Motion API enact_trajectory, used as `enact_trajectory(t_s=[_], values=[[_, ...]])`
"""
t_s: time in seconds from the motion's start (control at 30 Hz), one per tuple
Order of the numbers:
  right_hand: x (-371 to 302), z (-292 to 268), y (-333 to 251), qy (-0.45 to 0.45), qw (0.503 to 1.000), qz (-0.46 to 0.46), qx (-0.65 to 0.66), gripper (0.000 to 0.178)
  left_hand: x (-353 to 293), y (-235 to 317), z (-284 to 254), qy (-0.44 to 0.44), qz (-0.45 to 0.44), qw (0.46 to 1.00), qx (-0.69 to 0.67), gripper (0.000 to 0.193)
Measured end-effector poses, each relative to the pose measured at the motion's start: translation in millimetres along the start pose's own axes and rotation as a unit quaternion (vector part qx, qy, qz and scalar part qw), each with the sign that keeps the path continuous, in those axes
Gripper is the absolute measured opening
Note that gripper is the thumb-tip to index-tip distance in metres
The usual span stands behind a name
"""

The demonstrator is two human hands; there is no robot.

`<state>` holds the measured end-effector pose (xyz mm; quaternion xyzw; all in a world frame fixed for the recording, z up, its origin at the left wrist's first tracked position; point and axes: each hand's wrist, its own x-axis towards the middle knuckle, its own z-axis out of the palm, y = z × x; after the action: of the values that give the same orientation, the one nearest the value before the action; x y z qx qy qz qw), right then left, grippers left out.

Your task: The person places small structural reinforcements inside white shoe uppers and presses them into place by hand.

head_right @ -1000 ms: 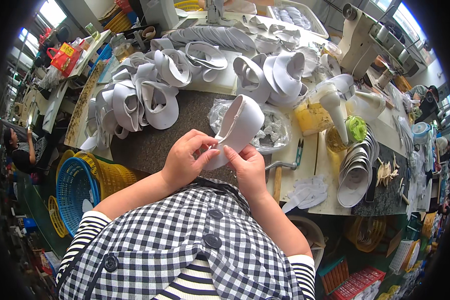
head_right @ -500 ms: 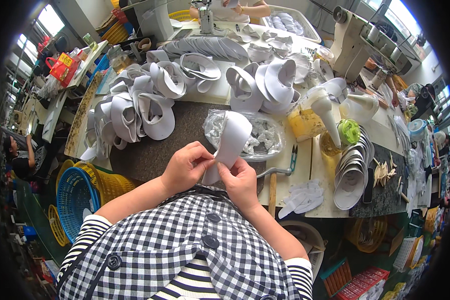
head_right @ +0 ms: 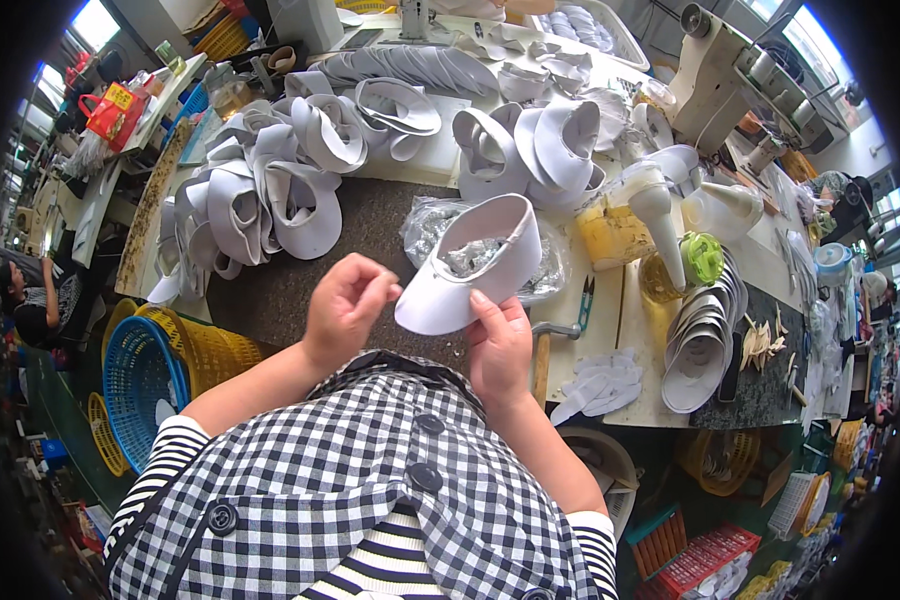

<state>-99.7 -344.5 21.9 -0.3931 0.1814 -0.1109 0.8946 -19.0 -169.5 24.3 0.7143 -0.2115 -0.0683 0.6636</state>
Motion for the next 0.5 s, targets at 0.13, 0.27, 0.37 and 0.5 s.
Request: enact_trajectory(t_s=[0.13,0.27,0.37,0.5], values=[[-0.6,-6.9,-16.0,-0.05,0.995,0.003,0.086,0.035,-22.0,-16.1,-64.8,-0.079,0.012,0.944,0.319,0.021],[3.5,-16.0,-13.6,-0.168,0.972,0.015,0.162,0.026,-61.8,-46.2,-105.4,-0.11,-0.041,0.867,0.483,0.018],[4.9,-10.6,-7.3,-0.224,0.946,0.072,0.224,0.014,-49.0,-18.3,-83.1,-0.139,-0.132,0.938,0.287,0.045],[3.6,-12.4,9.4,-0.235,0.93,0.104,0.262,0.014,-12.9,-5.3,-28.6,-0.221,-0.288,0.865,-0.346,0.05]])
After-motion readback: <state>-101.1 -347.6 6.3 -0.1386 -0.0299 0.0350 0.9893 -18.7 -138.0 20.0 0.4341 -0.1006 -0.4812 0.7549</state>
